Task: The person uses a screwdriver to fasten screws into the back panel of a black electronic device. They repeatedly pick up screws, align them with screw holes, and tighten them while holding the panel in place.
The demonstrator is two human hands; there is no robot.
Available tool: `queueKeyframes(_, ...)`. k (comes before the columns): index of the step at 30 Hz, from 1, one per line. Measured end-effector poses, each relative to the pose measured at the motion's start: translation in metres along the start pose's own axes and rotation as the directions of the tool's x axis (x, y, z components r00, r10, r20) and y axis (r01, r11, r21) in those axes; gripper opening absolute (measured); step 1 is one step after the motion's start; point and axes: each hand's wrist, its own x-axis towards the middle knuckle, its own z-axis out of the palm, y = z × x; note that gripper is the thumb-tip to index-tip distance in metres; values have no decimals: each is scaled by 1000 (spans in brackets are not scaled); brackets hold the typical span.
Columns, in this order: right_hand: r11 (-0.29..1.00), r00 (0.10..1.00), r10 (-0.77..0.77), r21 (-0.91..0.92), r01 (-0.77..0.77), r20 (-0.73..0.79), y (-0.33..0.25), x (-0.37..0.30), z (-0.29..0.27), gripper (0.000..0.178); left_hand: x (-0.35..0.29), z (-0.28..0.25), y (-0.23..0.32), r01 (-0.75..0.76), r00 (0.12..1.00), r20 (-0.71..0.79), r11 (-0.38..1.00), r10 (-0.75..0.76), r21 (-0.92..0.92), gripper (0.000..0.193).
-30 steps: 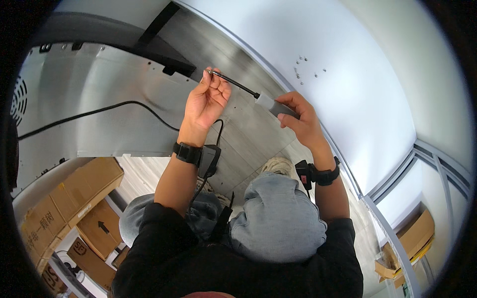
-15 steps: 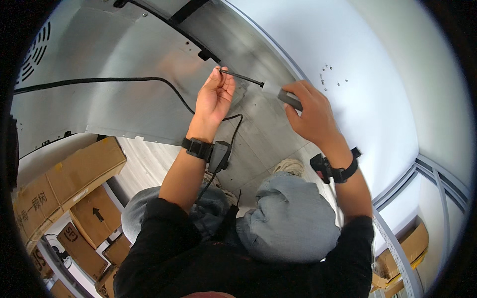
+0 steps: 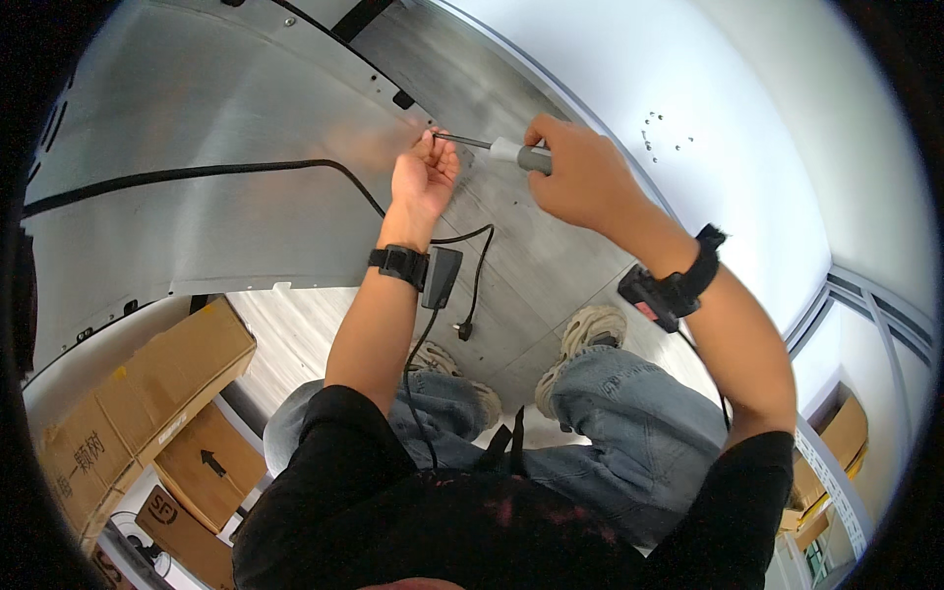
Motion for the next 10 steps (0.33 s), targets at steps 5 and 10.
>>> queueKeyframes(5, 913, 972, 224, 364, -183, -74, 2, -7, 62, 30, 25, -2, 26, -25, 1000, -6, 997, 25, 70, 13)
queueKeyframes(10, 810, 936, 319, 555, -189, -146, 6, -1, 115, 36, 48, -8, 40, -82, 996, -10, 988, 84, 131, 12)
